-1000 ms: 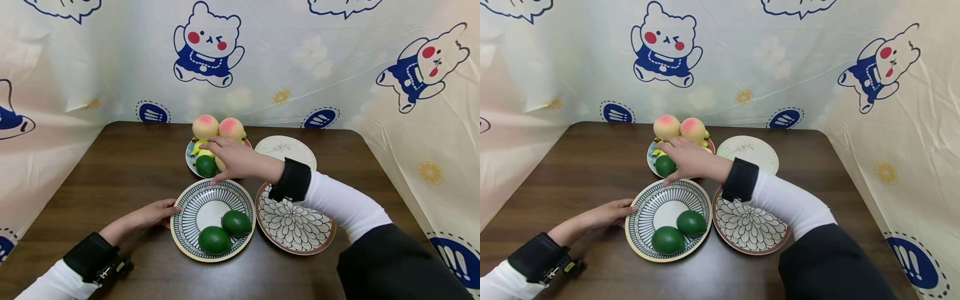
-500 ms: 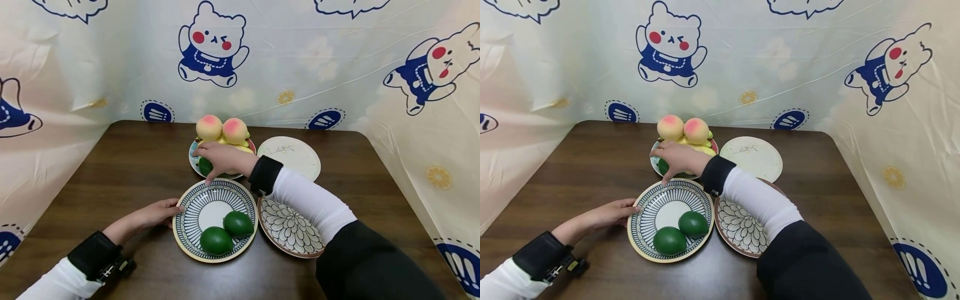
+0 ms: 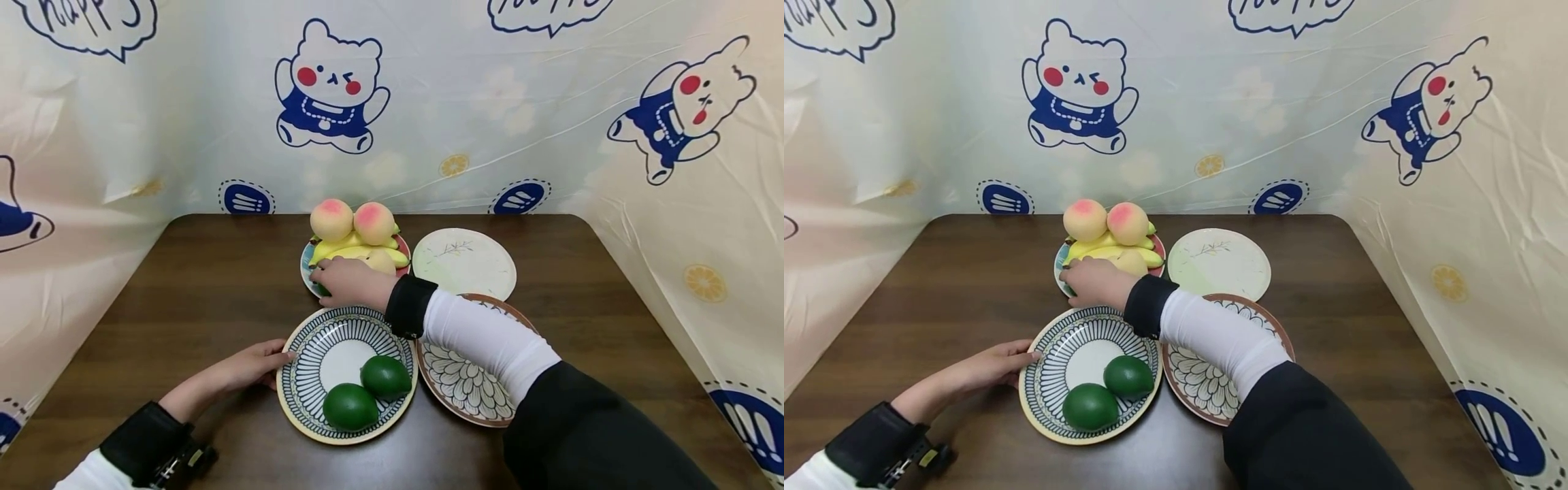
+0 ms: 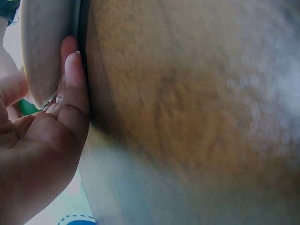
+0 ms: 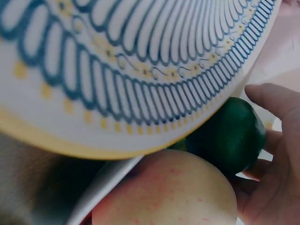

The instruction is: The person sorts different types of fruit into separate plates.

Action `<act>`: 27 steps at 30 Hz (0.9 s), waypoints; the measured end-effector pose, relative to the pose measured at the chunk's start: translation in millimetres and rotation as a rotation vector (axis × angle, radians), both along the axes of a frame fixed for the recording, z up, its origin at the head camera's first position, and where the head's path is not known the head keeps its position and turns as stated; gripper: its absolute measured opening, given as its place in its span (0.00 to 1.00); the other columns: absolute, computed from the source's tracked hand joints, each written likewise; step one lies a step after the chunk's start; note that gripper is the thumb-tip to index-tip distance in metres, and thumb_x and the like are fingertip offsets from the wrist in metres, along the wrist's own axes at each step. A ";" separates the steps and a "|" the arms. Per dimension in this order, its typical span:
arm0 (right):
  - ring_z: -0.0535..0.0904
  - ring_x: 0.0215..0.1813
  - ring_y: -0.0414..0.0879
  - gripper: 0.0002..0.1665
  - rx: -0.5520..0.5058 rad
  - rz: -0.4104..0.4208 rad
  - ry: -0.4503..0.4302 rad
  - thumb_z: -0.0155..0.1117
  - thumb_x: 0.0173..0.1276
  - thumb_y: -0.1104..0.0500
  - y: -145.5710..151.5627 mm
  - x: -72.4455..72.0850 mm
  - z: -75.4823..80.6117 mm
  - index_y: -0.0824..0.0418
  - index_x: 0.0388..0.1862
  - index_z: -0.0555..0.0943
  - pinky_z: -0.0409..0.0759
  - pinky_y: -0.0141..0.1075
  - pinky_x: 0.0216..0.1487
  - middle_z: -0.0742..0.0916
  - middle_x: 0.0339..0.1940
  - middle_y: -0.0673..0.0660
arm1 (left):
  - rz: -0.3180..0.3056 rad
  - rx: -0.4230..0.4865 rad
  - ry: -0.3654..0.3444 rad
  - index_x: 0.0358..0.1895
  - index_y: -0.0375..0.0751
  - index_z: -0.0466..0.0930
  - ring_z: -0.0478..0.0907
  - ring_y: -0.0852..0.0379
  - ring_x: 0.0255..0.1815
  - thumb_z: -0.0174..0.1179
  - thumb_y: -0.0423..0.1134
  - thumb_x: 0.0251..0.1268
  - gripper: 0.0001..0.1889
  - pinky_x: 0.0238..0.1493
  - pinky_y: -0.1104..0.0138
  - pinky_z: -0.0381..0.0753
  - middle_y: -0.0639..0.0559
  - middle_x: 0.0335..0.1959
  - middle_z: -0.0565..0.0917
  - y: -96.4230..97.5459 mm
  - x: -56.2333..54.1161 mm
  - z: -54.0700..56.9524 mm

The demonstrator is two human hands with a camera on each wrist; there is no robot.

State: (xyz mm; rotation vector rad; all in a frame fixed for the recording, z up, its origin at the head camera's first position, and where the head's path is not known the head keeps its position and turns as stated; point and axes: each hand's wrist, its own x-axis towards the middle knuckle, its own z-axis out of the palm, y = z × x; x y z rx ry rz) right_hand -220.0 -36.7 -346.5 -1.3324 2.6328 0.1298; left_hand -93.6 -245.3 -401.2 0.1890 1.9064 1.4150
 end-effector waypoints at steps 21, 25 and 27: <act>0.82 0.58 0.48 0.33 0.081 -0.086 0.115 0.61 0.76 0.42 -9.6 10.1 -9.5 0.54 0.73 0.73 0.84 0.37 0.59 0.83 0.63 0.56 | 0.011 -0.005 -0.003 0.71 0.16 0.54 0.83 0.64 0.37 0.42 0.41 0.85 0.29 0.39 0.70 0.84 0.52 0.40 0.85 0.0 1.0 -3.6; 0.81 0.56 0.47 0.29 0.065 -0.065 0.133 0.62 0.76 0.44 -9.8 9.2 -10.9 0.54 0.70 0.76 0.83 0.36 0.57 0.84 0.60 0.55 | 0.015 -0.012 -0.002 0.71 0.17 0.55 0.84 0.64 0.36 0.43 0.41 0.84 0.28 0.39 0.69 0.84 0.53 0.39 0.85 1.5 0.1 -3.1; 0.82 0.55 0.47 0.28 0.056 -0.059 0.136 0.63 0.75 0.45 -9.8 8.5 -11.4 0.55 0.69 0.76 0.83 0.36 0.57 0.84 0.59 0.55 | 0.011 -0.004 -0.001 0.70 0.17 0.56 0.84 0.64 0.36 0.43 0.41 0.84 0.28 0.39 0.69 0.84 0.53 0.39 0.85 2.0 -0.4 -3.4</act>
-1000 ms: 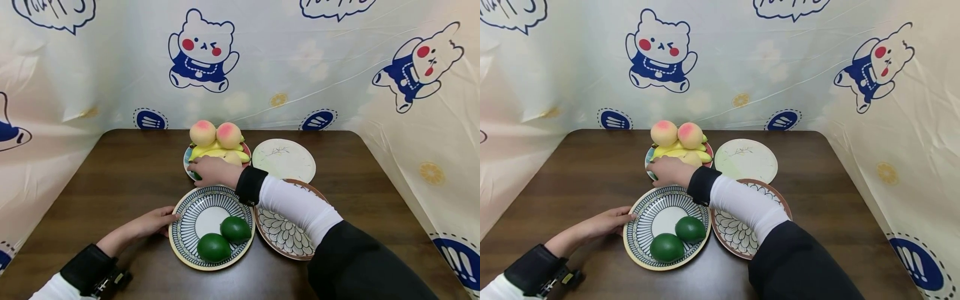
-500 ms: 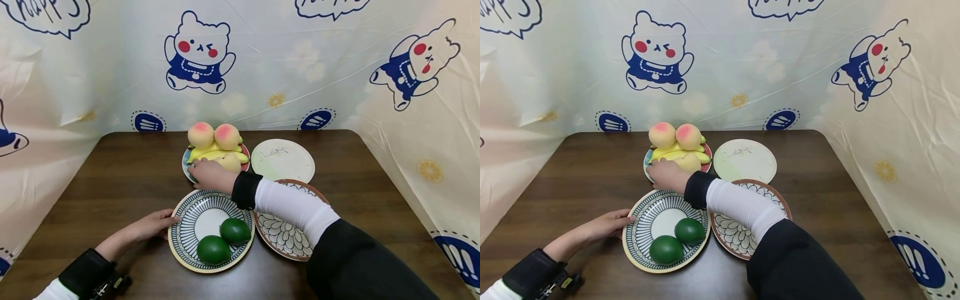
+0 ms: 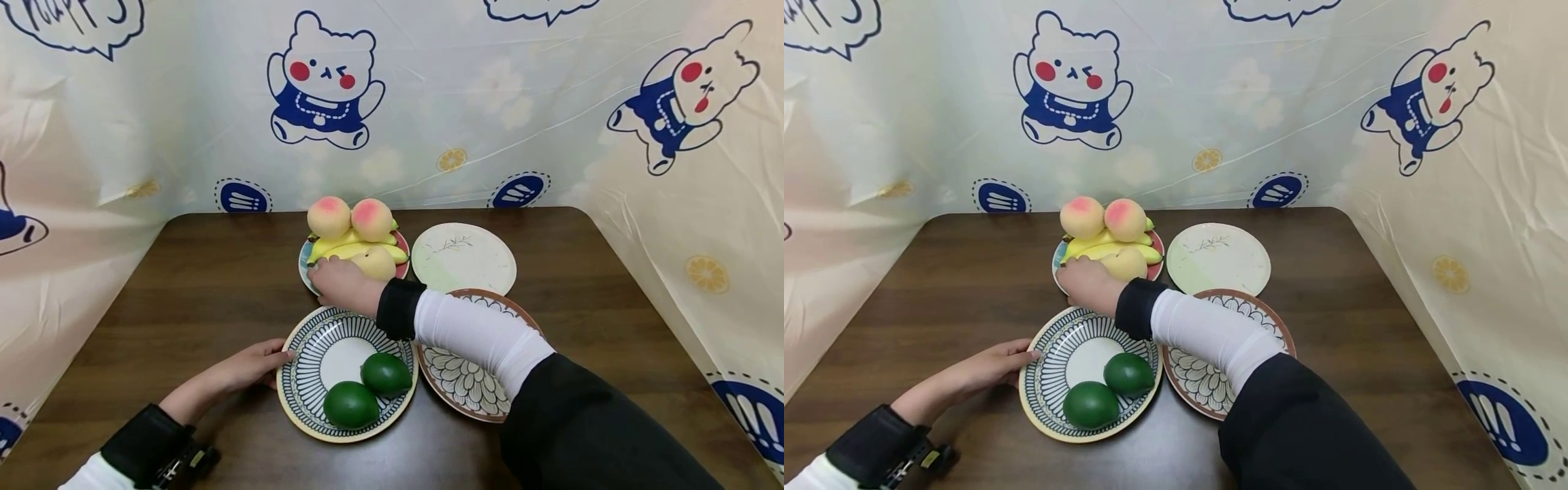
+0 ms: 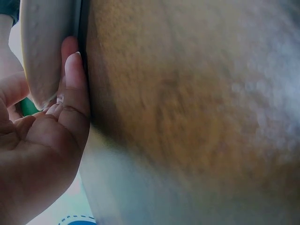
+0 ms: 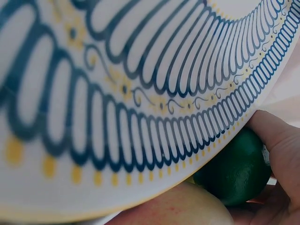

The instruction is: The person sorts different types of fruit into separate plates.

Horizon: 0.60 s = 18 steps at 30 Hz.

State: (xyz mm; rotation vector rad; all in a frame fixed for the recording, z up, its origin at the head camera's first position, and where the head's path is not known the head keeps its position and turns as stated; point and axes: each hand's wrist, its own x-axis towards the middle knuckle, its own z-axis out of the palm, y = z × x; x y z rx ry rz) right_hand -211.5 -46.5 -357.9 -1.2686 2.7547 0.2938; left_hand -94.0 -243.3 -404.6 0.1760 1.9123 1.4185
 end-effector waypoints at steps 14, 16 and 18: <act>0.81 0.61 0.48 0.29 -0.093 0.029 0.008 0.61 0.76 0.46 6.8 0.1 17.0 0.55 0.71 0.75 0.83 0.37 0.60 0.83 0.64 0.56 | -0.003 0.011 -0.002 0.71 0.16 0.55 0.85 0.64 0.36 0.42 0.40 0.84 0.28 0.39 0.69 0.85 0.52 0.39 0.86 0.6 0.6 1.5; 0.81 0.62 0.48 0.30 -0.132 0.033 -0.005 0.61 0.76 0.46 10.7 1.9 26.0 0.56 0.72 0.74 0.82 0.37 0.62 0.82 0.66 0.57 | 0.001 0.003 -0.002 0.71 0.17 0.55 0.84 0.64 0.36 0.42 0.40 0.84 0.28 0.39 0.69 0.84 0.52 0.39 0.86 0.4 0.8 1.3; 0.81 0.63 0.48 0.30 -0.177 0.041 -0.026 0.62 0.76 0.47 15.7 4.0 35.8 0.57 0.72 0.74 0.81 0.37 0.65 0.82 0.66 0.58 | 0.001 0.001 -0.001 0.70 0.17 0.56 0.84 0.64 0.36 0.42 0.40 0.84 0.27 0.39 0.70 0.84 0.53 0.39 0.86 0.1 0.8 1.2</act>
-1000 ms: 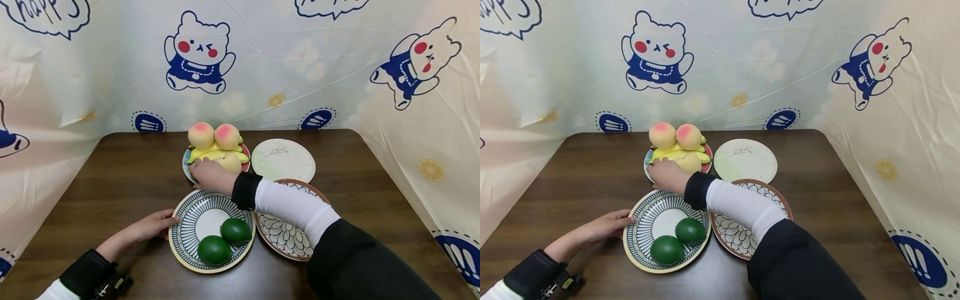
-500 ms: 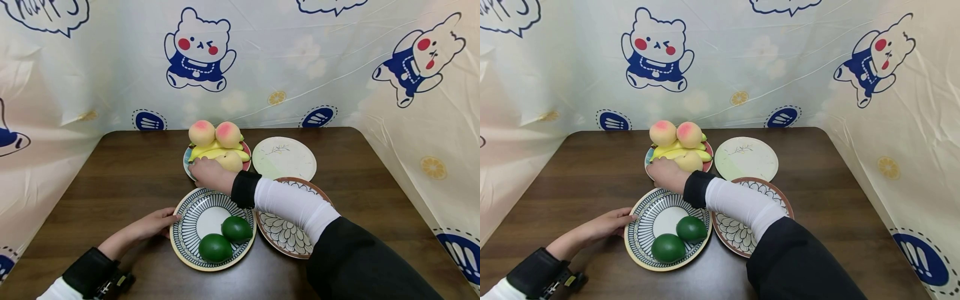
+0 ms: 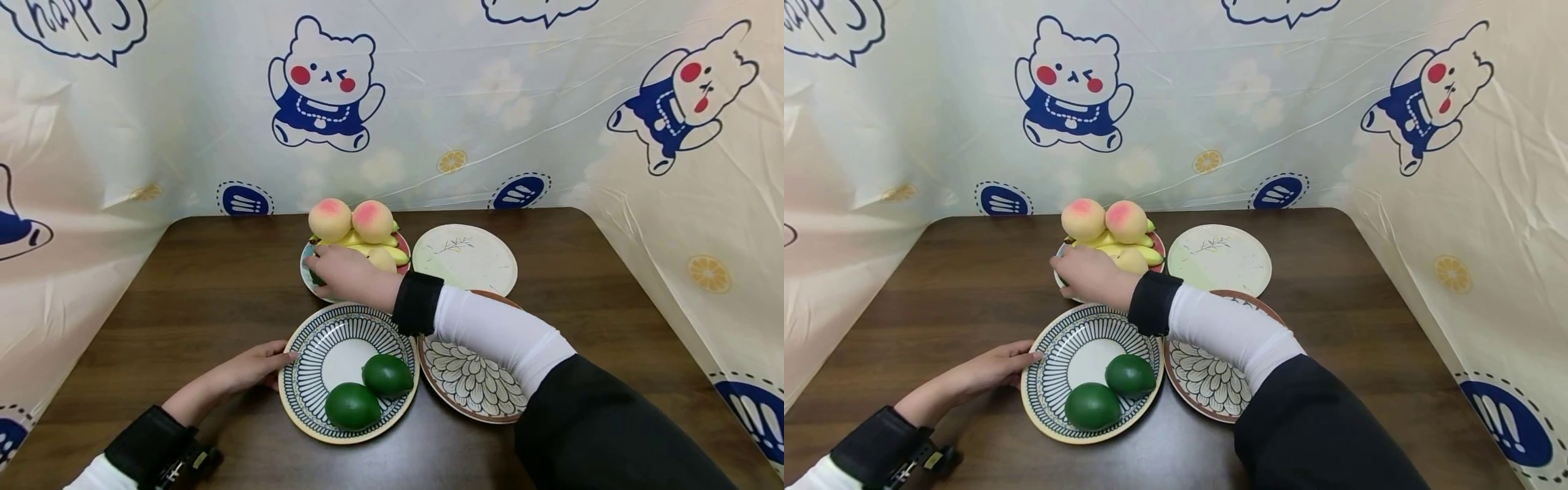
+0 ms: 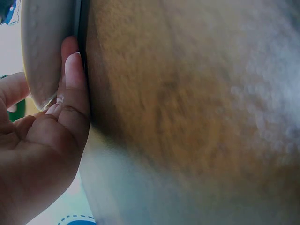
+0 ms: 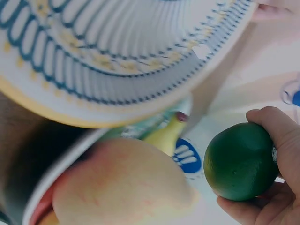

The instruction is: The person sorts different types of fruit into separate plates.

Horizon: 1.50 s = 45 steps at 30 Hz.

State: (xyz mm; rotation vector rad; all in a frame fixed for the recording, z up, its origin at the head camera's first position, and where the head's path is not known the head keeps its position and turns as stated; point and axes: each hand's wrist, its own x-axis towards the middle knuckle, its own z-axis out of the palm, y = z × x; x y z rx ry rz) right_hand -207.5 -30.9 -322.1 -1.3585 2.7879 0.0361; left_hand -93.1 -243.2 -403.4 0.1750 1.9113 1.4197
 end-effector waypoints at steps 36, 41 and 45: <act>0.82 0.61 0.49 0.29 -0.248 0.245 -0.033 0.72 0.68 0.50 87.3 56.6 13.5 0.60 0.65 0.79 0.82 0.37 0.62 0.84 0.60 0.57 | 0.022 -0.035 0.002 0.70 0.18 0.57 0.83 0.64 0.36 0.42 0.40 0.84 0.27 0.39 0.70 0.83 0.52 0.39 0.86 2.4 0.6 1.6; 0.81 0.62 0.49 0.31 -0.207 0.229 -0.071 0.72 0.69 0.50 89.5 58.5 3.7 0.59 0.67 0.78 0.83 0.38 0.63 0.84 0.62 0.57 | 0.021 -0.040 0.008 0.70 0.18 0.58 0.83 0.64 0.36 0.42 0.40 0.84 0.26 0.38 0.70 0.83 0.53 0.38 0.85 2.0 0.6 2.0; 0.80 0.62 0.48 0.30 -0.161 0.233 -0.089 0.70 0.70 0.50 90.3 60.0 -7.8 0.59 0.67 0.77 0.83 0.38 0.61 0.83 0.61 0.56 | 0.020 -0.053 0.008 0.70 0.19 0.58 0.83 0.63 0.36 0.42 0.40 0.85 0.26 0.38 0.70 0.83 0.52 0.39 0.85 1.7 0.6 2.1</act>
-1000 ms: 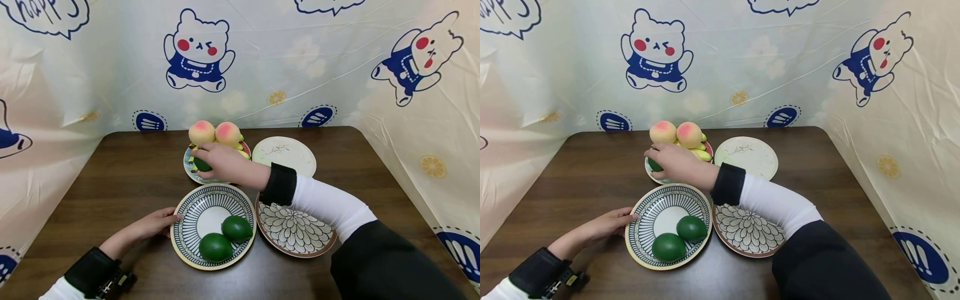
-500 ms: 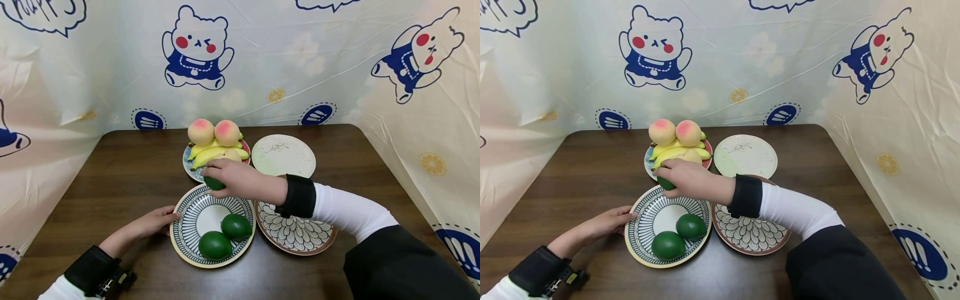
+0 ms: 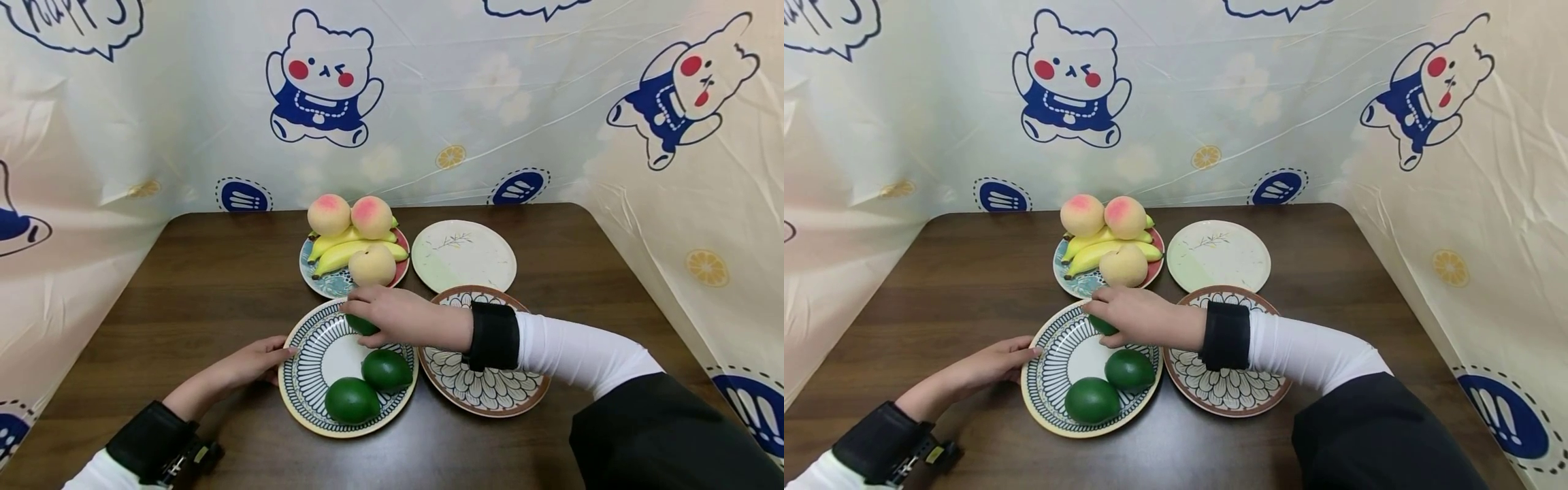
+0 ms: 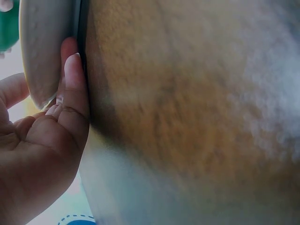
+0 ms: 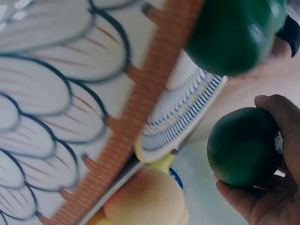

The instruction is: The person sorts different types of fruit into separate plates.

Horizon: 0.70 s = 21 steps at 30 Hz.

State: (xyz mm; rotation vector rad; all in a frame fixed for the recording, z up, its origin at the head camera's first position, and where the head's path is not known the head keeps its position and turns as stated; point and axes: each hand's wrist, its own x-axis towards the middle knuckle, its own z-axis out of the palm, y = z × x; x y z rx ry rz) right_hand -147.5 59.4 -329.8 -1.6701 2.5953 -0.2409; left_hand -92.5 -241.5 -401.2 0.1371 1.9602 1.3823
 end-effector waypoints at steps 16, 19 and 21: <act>0.78 0.67 0.52 0.30 0.033 -0.012 -0.156 0.69 0.71 0.55 -1.1 -3.1 -19.6 0.61 0.69 0.75 0.77 0.42 0.70 0.81 0.65 0.61 | 0.011 -0.019 0.005 0.70 0.20 0.59 0.82 0.63 0.35 0.42 0.42 0.85 0.26 0.38 0.69 0.82 0.53 0.37 0.84 -0.1 -0.4 0.8; 0.77 0.68 0.53 0.30 0.062 -0.028 -0.177 0.69 0.71 0.55 -2.6 -3.5 -20.2 0.61 0.69 0.75 0.76 0.43 0.71 0.80 0.66 0.61 | 0.008 -0.011 0.004 0.70 0.20 0.59 0.82 0.63 0.35 0.42 0.41 0.85 0.26 0.38 0.69 0.82 0.53 0.38 0.85 0.0 -0.1 0.5; 0.77 0.68 0.54 0.29 0.080 -0.032 -0.177 0.68 0.72 0.55 -3.4 -4.0 -21.2 0.60 0.69 0.75 0.76 0.44 0.71 0.80 0.66 0.61 | 0.006 -0.003 0.002 0.70 0.20 0.59 0.83 0.63 0.36 0.42 0.41 0.85 0.26 0.38 0.69 0.82 0.53 0.38 0.85 0.0 0.1 0.1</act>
